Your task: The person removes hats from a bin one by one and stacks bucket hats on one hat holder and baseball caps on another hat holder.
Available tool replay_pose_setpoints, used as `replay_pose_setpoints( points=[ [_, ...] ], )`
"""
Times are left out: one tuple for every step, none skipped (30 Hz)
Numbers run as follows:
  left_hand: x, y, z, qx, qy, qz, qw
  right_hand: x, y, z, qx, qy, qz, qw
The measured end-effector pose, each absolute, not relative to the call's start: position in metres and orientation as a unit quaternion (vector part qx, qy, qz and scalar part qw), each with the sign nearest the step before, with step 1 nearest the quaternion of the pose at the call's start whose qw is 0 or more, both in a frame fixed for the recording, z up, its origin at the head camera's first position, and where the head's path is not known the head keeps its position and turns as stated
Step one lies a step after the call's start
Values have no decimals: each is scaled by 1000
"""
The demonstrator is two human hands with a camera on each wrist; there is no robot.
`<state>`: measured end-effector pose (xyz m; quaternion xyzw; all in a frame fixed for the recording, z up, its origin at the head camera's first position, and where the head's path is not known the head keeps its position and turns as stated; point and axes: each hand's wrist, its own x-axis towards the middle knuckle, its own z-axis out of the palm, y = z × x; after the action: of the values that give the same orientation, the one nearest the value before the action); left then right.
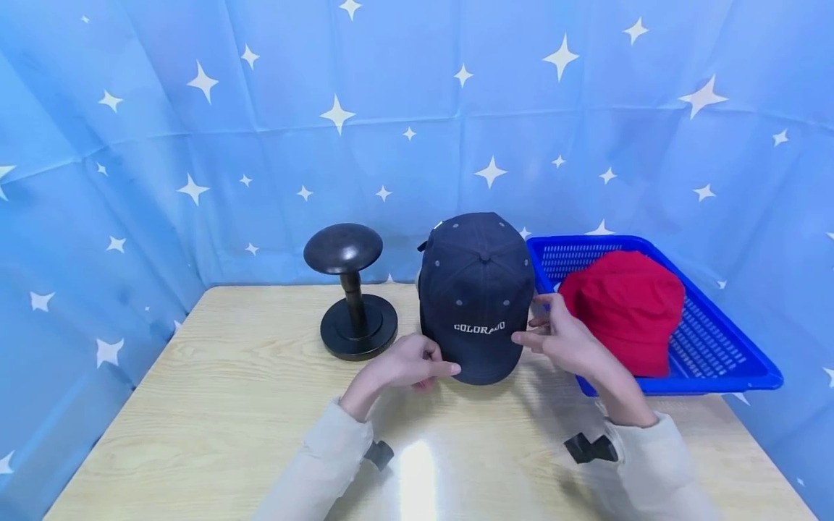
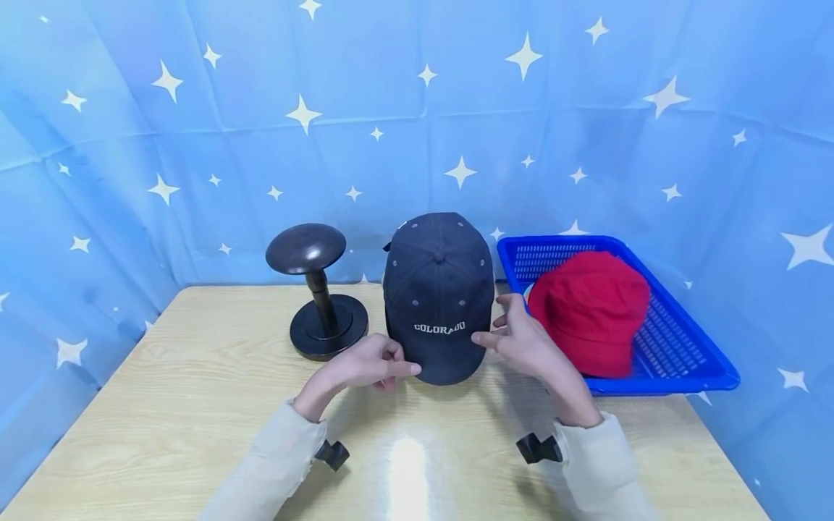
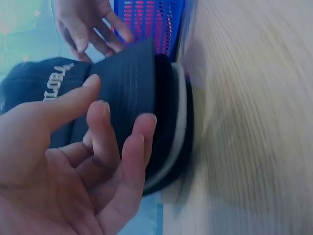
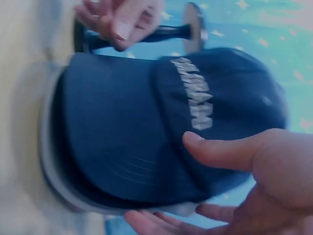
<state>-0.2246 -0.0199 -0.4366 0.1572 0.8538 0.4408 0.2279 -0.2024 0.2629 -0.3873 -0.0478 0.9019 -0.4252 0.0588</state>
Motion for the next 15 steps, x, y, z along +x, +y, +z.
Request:
replay_pose_setpoints(
  points=[
    [-223,-19,-435,172,847,447,233,-202,267,-384,-52,901,-427,54],
    [-222,-17,-433,186,841,450,237,-202,270,-380,-55,898,-434,51],
    [-221,-16,-431,201,834,453,243,-202,275,-377,-57,895,-440,47],
    [-220,-14,-429,214,825,458,251,-201,279,-375,-58,894,-443,42],
    [-218,-13,-427,226,818,460,260,-201,283,-372,-57,893,-445,37],
    [-216,-12,-425,237,811,463,267,-201,287,-370,-59,890,-452,31],
    [-214,-10,-423,245,806,464,273,-200,291,-368,-58,888,-456,26],
    [-213,-10,-421,253,801,465,279,-200,294,-366,-55,887,-458,21],
    [-211,-9,-419,258,796,467,285,-200,299,-364,-51,887,-459,15],
    [-209,-8,-417,263,791,470,289,-199,303,-363,-47,888,-458,9],
    [-208,-8,-415,266,788,473,290,-199,308,-362,-44,888,-459,4],
    [-206,-8,-413,270,786,475,290,-200,313,-361,-43,887,-460,-2],
    [-205,-8,-412,272,783,478,290,-200,318,-360,-40,887,-460,-7],
    [-204,-7,-411,274,782,480,288,-200,322,-360,-39,886,-461,-13],
    [-204,-7,-411,276,780,485,284,-200,327,-360,-40,885,-463,-19]
  ],
)
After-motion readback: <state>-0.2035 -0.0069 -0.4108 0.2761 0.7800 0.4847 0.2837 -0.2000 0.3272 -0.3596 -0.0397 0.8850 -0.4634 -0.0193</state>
